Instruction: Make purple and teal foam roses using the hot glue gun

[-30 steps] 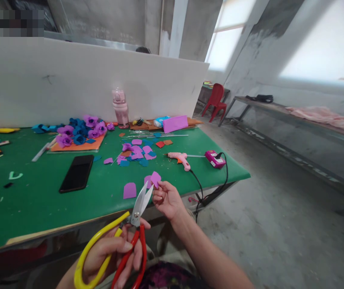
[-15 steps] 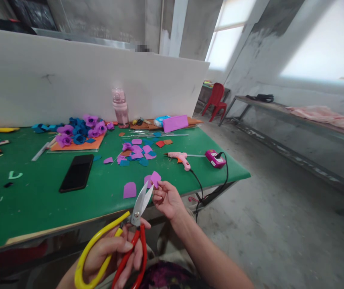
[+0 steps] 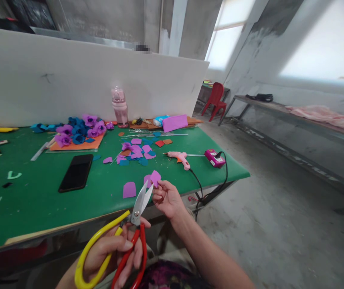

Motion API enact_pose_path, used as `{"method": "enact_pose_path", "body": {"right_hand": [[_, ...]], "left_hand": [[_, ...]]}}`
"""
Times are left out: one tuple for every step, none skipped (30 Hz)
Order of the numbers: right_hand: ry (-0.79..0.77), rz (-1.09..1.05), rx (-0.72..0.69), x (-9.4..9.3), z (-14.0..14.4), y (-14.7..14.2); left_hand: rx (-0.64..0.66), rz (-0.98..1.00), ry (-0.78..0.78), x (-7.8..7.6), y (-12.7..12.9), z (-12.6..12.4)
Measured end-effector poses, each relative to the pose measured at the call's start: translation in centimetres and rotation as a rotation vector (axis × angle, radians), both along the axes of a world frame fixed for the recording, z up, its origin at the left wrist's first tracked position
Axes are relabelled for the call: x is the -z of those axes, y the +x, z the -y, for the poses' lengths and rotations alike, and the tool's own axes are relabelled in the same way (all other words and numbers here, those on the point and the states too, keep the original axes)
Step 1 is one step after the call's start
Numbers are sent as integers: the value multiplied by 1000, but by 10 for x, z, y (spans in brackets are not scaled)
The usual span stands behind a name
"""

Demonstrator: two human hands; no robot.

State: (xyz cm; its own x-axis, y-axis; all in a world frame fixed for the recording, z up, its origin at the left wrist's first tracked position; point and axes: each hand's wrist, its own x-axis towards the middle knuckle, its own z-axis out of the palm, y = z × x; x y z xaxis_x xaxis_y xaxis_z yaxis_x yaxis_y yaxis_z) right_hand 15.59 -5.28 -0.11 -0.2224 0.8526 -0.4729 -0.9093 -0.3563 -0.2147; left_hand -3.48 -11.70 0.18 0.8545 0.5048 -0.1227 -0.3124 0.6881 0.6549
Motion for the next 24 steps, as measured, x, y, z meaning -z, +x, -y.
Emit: {"method": "enact_pose_path", "body": {"right_hand": [[-2,4,3,0,0,0],[-7,8,7,-1,0,0],[-13,9,10,-1,0,0],[-20,12,13,-2,0,-1],[-26,18,16,-2,0,-1],[-29,27,19,-2,0,-1],[-29,42,22,-2,0,-1],[-25,61,27,-2,0,-2],[-16,85,34,-1,0,-2],[-1,115,45,0,1,-3],[22,150,58,1,1,-3],[53,190,72,2,2,-4],[88,232,85,3,2,-5],[125,277,94,4,3,-6],[160,322,97,4,4,-6],[192,365,94,4,5,-7],[216,404,85,4,6,-7],[235,439,75,4,7,-7],[251,466,66,4,7,-8],[262,487,57,4,7,-8],[269,502,49,4,7,-8],[274,513,42,4,7,-8],[276,522,35,5,7,-8],[278,533,30,6,6,-8]], "left_hand": [[-6,-8,-1,0,0,0],[-12,-15,-1,0,0,0],[-16,-19,-1,0,0,0],[-19,-22,-1,0,0,0],[-23,-24,-1,-1,0,0],[-28,-24,0,-1,0,0],[-31,-24,1,-2,0,0],[-34,-25,3,-3,0,0],[-38,-26,5,-4,0,0],[-40,-28,7,-4,0,0],[-39,-29,8,-5,0,-1],[-39,-32,9,-6,0,-1],[-39,-32,11,-6,0,-2],[-41,-33,11,-6,1,-2],[-42,-34,9,-6,1,-3],[-41,-34,8,-6,1,-3],[-41,-35,6,-5,1,-4],[-40,-37,6,-4,0,-4],[-41,-40,8,-3,0,-4],[-44,-46,11,-2,0,-4],[-46,-52,18,-1,0,-4],[-50,-58,26,1,0,-3],[-54,-64,35,2,0,-3],[-57,-68,44,2,0,-3]]}}
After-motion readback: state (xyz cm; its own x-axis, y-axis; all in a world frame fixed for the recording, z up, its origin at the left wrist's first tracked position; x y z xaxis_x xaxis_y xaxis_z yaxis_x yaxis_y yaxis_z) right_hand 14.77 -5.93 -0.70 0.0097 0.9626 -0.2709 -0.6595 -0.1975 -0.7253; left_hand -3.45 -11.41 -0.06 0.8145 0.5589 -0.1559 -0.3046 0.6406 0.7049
